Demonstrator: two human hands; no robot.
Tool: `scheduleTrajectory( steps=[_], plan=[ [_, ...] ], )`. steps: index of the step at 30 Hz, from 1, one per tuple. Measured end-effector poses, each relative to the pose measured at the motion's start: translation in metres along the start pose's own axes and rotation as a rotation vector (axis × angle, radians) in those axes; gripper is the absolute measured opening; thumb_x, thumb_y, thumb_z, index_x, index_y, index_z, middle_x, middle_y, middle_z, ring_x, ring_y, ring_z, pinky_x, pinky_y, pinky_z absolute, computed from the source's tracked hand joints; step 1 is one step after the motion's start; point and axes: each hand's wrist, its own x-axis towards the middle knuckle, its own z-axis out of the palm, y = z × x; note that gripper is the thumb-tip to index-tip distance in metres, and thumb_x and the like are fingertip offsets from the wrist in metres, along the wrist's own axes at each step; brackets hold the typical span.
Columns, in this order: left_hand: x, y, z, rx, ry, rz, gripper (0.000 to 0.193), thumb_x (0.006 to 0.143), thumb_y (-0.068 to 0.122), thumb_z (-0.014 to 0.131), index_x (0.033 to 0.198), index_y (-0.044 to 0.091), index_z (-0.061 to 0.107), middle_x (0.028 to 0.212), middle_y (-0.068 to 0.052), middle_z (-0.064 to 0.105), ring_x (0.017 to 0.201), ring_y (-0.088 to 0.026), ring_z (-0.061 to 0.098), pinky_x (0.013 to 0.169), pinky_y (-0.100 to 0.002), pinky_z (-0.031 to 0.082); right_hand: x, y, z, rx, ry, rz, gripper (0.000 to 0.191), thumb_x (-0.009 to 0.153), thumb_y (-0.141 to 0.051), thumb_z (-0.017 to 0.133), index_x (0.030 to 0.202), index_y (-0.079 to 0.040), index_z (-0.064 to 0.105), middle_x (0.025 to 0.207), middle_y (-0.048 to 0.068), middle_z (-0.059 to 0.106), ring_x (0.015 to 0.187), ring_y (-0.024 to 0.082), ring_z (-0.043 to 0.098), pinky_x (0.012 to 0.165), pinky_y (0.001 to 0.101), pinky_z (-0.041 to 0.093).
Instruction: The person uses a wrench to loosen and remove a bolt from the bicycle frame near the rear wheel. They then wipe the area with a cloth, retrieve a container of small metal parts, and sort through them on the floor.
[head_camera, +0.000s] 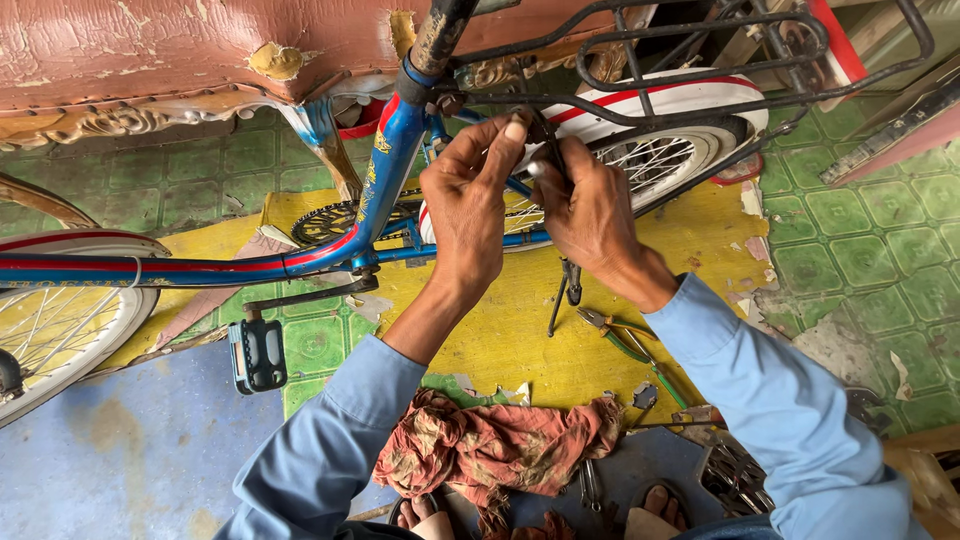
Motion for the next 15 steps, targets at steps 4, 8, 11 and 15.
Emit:
scheduleTrajectory(
  steps=[4, 8, 11, 15],
  plan=[
    [-0.001, -0.003, 0.004, 0.108, 0.040, 0.020, 0.027, 0.099, 0.018, 0.073, 0.113, -0.005, 0.075, 0.099, -0.004, 0.075, 0.089, -0.007, 0.063, 0.082, -0.024, 0.054, -0.006, 0.005, 0.006, 0.021, 0.012, 0.027, 0.005, 0.103, -0.005, 0.058, 0.105, -0.001, 0.056, 0.074, 0.011, 0.072, 0.065, 0.027, 0.076, 0.055, 0.0396, 0.056],
    [-0.008, -0.002, -0.001, 0.132, 0.064, 0.045, 0.026, 0.100, 0.018, 0.073, 0.113, -0.005, 0.074, 0.100, -0.004, 0.074, 0.091, -0.007, 0.063, 0.085, -0.024, 0.053, -0.011, 0.012, 0.008, 0.052, 0.022, 0.052, 0.006, 0.103, -0.006, 0.057, 0.108, -0.003, 0.057, 0.074, 0.008, 0.073, 0.062, 0.021, 0.074, 0.052, 0.0350, 0.055],
    [-0.010, -0.001, -0.007, 0.121, 0.073, 0.063, 0.026, 0.100, 0.018, 0.073, 0.113, -0.005, 0.074, 0.101, -0.004, 0.074, 0.093, -0.007, 0.064, 0.086, -0.024, 0.053, -0.012, 0.019, 0.008, 0.096, 0.035, 0.152, 0.008, 0.105, -0.008, 0.054, 0.110, -0.004, 0.059, 0.072, 0.005, 0.072, 0.056, 0.015, 0.070, 0.045, 0.0328, 0.050],
    [-0.014, -0.003, -0.009, 0.191, 0.092, 0.097, 0.025, 0.100, 0.017, 0.072, 0.112, -0.005, 0.074, 0.101, -0.005, 0.075, 0.093, -0.007, 0.065, 0.086, -0.023, 0.055, -0.012, 0.025, 0.005, 0.055, 0.101, 0.048, 0.010, 0.111, -0.010, 0.057, 0.104, -0.004, 0.060, 0.072, 0.005, 0.071, 0.063, 0.012, 0.072, 0.053, 0.0307, 0.053]
  ],
)
